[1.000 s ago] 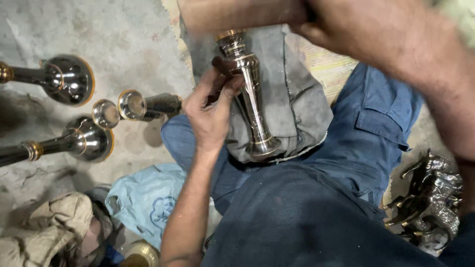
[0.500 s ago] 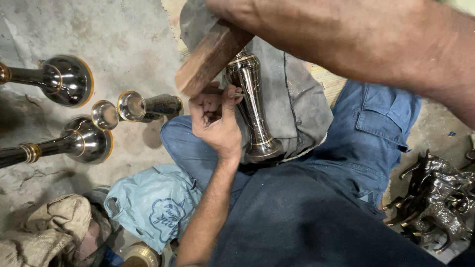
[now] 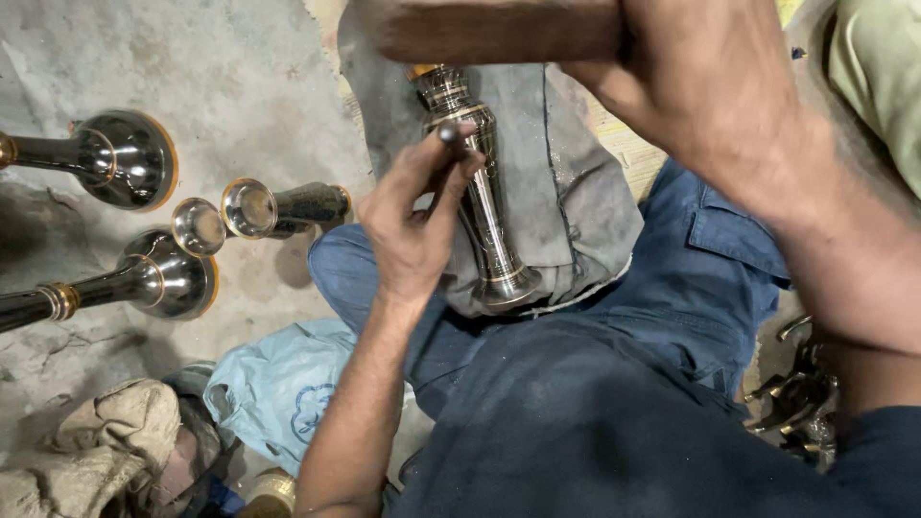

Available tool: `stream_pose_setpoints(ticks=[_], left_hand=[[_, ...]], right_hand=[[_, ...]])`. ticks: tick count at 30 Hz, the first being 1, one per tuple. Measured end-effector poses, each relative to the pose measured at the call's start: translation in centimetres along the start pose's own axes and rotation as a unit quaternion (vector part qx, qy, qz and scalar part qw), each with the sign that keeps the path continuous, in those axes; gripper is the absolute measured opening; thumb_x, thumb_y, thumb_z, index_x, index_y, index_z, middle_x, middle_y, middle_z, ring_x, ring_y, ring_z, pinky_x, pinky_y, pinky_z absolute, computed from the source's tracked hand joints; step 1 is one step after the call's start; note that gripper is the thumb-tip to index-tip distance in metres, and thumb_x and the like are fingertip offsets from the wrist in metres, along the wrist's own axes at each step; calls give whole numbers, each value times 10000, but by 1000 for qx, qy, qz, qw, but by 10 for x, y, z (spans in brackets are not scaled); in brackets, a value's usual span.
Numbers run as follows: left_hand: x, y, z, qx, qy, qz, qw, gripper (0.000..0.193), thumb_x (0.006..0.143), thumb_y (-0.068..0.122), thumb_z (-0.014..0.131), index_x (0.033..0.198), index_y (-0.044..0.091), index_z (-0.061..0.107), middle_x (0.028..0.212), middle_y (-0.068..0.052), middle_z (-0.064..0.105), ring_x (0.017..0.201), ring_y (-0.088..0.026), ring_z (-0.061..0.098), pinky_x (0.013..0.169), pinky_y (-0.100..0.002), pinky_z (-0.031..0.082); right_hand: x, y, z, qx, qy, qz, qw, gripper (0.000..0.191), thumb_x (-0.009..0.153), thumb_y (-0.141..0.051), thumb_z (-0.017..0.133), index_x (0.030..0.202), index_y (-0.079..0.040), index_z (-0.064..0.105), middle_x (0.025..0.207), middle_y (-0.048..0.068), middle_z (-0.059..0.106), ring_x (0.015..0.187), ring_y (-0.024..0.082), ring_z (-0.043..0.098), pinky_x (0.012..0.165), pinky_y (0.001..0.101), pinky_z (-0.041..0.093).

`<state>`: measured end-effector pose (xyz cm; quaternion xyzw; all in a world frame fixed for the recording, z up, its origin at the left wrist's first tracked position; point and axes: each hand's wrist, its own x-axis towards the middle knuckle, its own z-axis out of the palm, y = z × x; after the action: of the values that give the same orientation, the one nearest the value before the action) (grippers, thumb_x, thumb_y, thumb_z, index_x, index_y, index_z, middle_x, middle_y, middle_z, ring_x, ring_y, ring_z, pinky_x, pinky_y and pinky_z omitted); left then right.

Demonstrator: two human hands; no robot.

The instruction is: The person sits on the floor and uses a hammer and chisel to engrave a decorative pattern on a silver-colored metal vase. They repeatedly strike the chisel along the rim and body, then use a sanding block to smooth the surface.

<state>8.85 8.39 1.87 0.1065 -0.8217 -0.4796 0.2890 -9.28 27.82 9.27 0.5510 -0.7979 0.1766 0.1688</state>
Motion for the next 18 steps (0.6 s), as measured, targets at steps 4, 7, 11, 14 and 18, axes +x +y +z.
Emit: stream_pose_setpoints(ticks=[4, 7, 11, 14, 18], left_hand=[[20, -4, -10, 78, -89, 91, 989, 293, 975, 163, 816, 1233, 69, 714, 1160, -101, 768, 998, -214, 793, 855, -319, 651], [41, -10, -13, 86, -170, 142, 971, 342, 977, 207, 815, 1272, 77, 701, 1198, -111, 757, 1023, -227, 781, 887, -335, 650], [62, -2, -22, 89, -281, 159, 942, 342, 985, 214, 788, 1293, 93, 699, 1120, -102, 765, 955, -250, 769, 838, -353, 622], [71, 8, -25, 85, -326, 162, 927, 337, 982, 228, 777, 1292, 118, 702, 1103, -102, 761, 948, -273, 758, 818, -364, 609], [70, 8, -25, 105, -329, 172, 923, 319, 986, 230, 780, 1282, 136, 707, 1089, -61, 774, 936, -242, 765, 815, -357, 617]], right_hand=[[-29, -3, 10, 32, 59, 30, 997, 357, 868, 2, 756, 1198, 4, 618, 1074, 164, 662, 1020, 366, 650, 883, 439, 513], [-50, -3, 33, 54, 49, 112, 991, 327, 817, 8, 788, 1088, 31, 607, 1002, 202, 634, 969, 411, 632, 830, 477, 496], [-89, -13, 60, 140, 77, 224, 961, 275, 870, 29, 755, 1087, 22, 586, 1002, 187, 635, 961, 388, 632, 836, 444, 497], [-107, -17, 76, 102, 58, 230, 966, 275, 864, 16, 782, 1065, 20, 594, 968, 191, 622, 926, 396, 616, 813, 447, 482], [-110, -21, 81, 162, 113, 264, 944, 284, 883, 39, 748, 1117, 3, 592, 1006, 179, 631, 949, 361, 647, 839, 421, 524]])
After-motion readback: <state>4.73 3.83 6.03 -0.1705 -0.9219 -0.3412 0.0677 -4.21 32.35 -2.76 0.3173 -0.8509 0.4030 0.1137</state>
